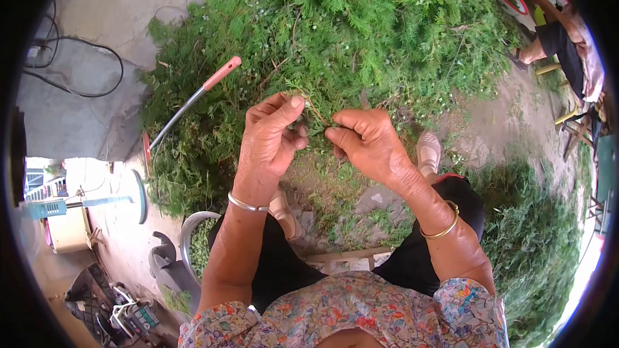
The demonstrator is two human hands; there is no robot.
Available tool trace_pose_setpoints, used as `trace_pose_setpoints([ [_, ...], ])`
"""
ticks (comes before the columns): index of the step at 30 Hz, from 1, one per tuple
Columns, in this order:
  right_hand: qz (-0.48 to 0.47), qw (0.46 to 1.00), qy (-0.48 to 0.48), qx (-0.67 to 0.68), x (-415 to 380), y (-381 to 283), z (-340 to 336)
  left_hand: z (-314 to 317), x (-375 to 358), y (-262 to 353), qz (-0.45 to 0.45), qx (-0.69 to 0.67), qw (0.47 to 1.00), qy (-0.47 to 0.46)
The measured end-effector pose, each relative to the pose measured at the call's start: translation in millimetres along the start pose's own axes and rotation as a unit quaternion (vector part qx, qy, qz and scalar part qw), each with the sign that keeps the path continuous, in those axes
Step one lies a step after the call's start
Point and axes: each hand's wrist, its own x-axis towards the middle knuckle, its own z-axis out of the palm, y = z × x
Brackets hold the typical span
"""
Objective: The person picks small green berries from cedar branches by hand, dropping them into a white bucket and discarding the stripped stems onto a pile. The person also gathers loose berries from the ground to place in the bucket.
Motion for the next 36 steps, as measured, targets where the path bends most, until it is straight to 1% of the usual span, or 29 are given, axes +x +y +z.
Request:
trace_pose_setpoints([
  [1,-0.004,1.000,-0.005,-0.005,0,0,0,1,0,1,0.000,0.000,1.000,0.000],
  [3,0.000,1.000,-0.006,-0.010,0,-1,-1,2,-1,3,0.033,0.073,0.997,-0.013],
  [7,0.010,1.000,-0.007,-0.014,0,-2,-2,2,-2,8,0.033,0.120,0.992,-0.034],
  [9,0.009,1.000,-0.008,-0.018,-1,-1,-2,5,-4,11,0.017,0.157,0.987,-0.038],
  [13,0.004,1.000,0.000,-0.013,-1,1,0,6,-5,11,0.012,0.114,0.993,-0.040],
  [18,0.003,1.000,-0.021,-0.015,-2,2,-1,2,-2,5,0.032,0.174,0.984,-0.035],
  [22,0.006,0.999,-0.039,-0.033,-1,2,-3,8,-6,9,0.016,0.174,0.984,-0.020],
  [23,0.007,0.999,-0.039,-0.033,-1,1,-3,6,-5,9,0.004,0.152,0.988,-0.022],
  [25,0.013,0.999,-0.033,0.000,-2,0,-3,4,-4,9,-0.008,0.129,0.991,-0.023],
  [28,0.036,0.998,-0.032,0.035,0,-1,-6,2,-4,9,0.000,0.128,0.992,-0.010],
  [30,0.028,0.998,-0.030,0.054,2,-1,-10,4,-5,13,0.015,0.105,0.994,0.017],
  [32,0.019,0.997,-0.028,0.072,3,-2,-12,5,-6,14,0.009,0.082,0.997,0.002],
  [34,0.052,0.991,-0.040,0.114,4,-4,-13,7,-6,10,0.036,0.050,0.997,0.036],
  [35,0.052,0.991,-0.039,0.113,4,-1,-13,7,-5,11,0.036,0.050,0.998,0.035],
  [36,0.068,0.984,-0.036,0.161,4,3,-13,4,-3,13,0.055,0.036,0.996,0.060],
])
